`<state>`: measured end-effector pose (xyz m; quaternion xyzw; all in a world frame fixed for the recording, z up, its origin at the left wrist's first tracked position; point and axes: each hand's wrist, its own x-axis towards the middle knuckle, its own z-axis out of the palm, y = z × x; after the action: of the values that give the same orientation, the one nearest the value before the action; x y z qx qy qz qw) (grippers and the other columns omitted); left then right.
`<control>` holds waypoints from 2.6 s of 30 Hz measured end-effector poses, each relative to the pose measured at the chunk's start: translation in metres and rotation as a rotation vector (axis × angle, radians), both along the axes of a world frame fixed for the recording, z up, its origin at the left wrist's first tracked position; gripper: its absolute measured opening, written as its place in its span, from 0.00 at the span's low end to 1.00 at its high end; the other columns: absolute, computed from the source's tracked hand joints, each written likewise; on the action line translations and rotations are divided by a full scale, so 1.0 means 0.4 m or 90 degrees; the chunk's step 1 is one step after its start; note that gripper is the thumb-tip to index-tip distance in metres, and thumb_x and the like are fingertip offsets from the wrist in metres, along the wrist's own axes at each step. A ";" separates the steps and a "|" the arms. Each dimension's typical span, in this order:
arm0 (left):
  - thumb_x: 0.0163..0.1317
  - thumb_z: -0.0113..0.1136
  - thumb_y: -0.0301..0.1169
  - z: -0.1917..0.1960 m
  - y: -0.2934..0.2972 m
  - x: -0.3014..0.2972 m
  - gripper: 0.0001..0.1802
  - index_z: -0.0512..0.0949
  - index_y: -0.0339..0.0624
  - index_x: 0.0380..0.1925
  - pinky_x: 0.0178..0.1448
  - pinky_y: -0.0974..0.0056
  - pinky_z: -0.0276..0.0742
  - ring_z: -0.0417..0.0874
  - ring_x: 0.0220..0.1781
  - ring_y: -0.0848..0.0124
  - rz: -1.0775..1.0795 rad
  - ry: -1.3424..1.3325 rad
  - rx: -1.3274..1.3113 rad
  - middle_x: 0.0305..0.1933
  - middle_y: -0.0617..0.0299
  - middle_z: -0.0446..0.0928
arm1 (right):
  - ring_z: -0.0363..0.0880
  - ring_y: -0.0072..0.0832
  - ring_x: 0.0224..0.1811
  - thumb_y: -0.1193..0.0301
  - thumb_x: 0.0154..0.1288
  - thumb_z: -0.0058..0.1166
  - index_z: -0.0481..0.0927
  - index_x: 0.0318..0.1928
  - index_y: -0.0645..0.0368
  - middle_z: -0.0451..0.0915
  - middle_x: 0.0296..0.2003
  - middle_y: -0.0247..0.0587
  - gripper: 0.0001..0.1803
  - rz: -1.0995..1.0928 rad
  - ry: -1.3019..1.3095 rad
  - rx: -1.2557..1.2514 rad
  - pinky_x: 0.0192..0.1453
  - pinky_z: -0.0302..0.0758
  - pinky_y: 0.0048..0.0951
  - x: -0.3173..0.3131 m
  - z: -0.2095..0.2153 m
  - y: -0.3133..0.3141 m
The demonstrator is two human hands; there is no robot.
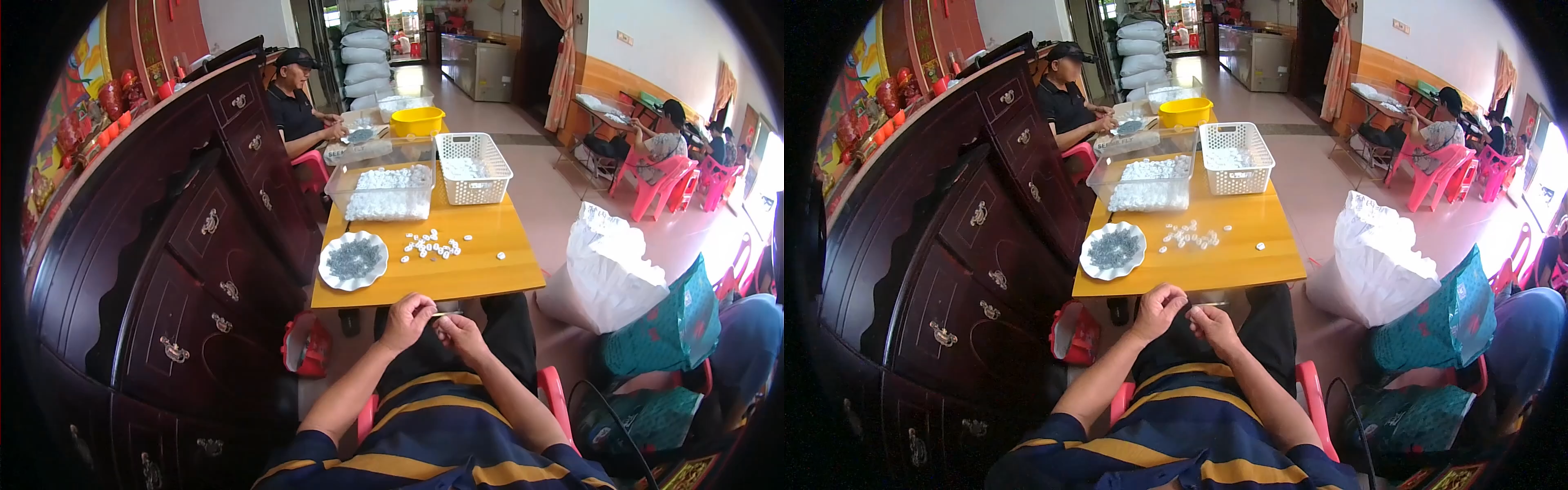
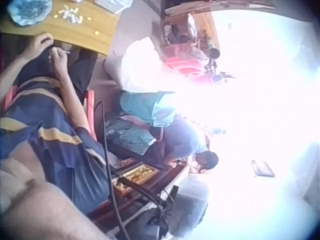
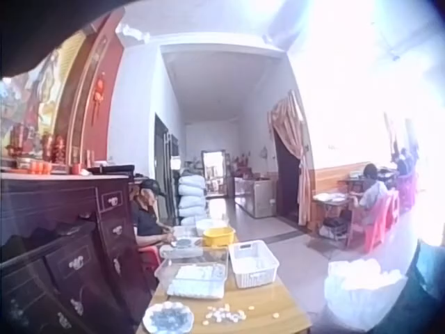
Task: Manual assembly of small white plastic components by inserting metal pins into them.
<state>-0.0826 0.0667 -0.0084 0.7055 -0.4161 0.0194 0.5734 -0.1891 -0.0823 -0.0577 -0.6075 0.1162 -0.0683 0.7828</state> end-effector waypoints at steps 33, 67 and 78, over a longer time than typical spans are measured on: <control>0.63 0.67 0.27 -0.020 -0.024 -0.106 0.05 0.84 0.35 0.34 0.39 0.62 0.80 0.86 0.31 0.68 -0.070 0.043 0.025 0.30 0.54 0.85 | 0.74 0.17 0.26 0.67 0.73 0.57 0.83 0.37 0.59 0.80 0.26 0.29 0.09 -0.051 -0.035 -0.024 0.32 0.70 0.19 -0.115 0.051 -0.030; 0.63 0.65 0.28 -0.077 -0.025 -0.083 0.06 0.86 0.37 0.34 0.35 0.65 0.80 0.84 0.27 0.74 -0.097 0.211 0.122 0.26 0.58 0.85 | 0.81 0.28 0.23 0.70 0.67 0.63 0.83 0.35 0.61 0.81 0.23 0.43 0.07 -0.207 -0.149 -0.622 0.31 0.76 0.28 -0.117 0.060 -0.004; 0.66 0.61 0.31 -0.073 -0.023 -0.086 0.09 0.84 0.36 0.34 0.32 0.66 0.79 0.82 0.25 0.75 -0.124 0.248 0.127 0.24 0.62 0.82 | 0.84 0.42 0.26 0.68 0.66 0.62 0.84 0.35 0.60 0.83 0.25 0.50 0.08 -0.199 -0.107 -0.574 0.34 0.79 0.37 -0.120 0.066 0.004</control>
<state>-0.1169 0.0574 -0.0378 0.7057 -0.3634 -0.2141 0.5693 -0.2372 -0.0807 -0.0311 -0.8541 0.1014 -0.2772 0.4283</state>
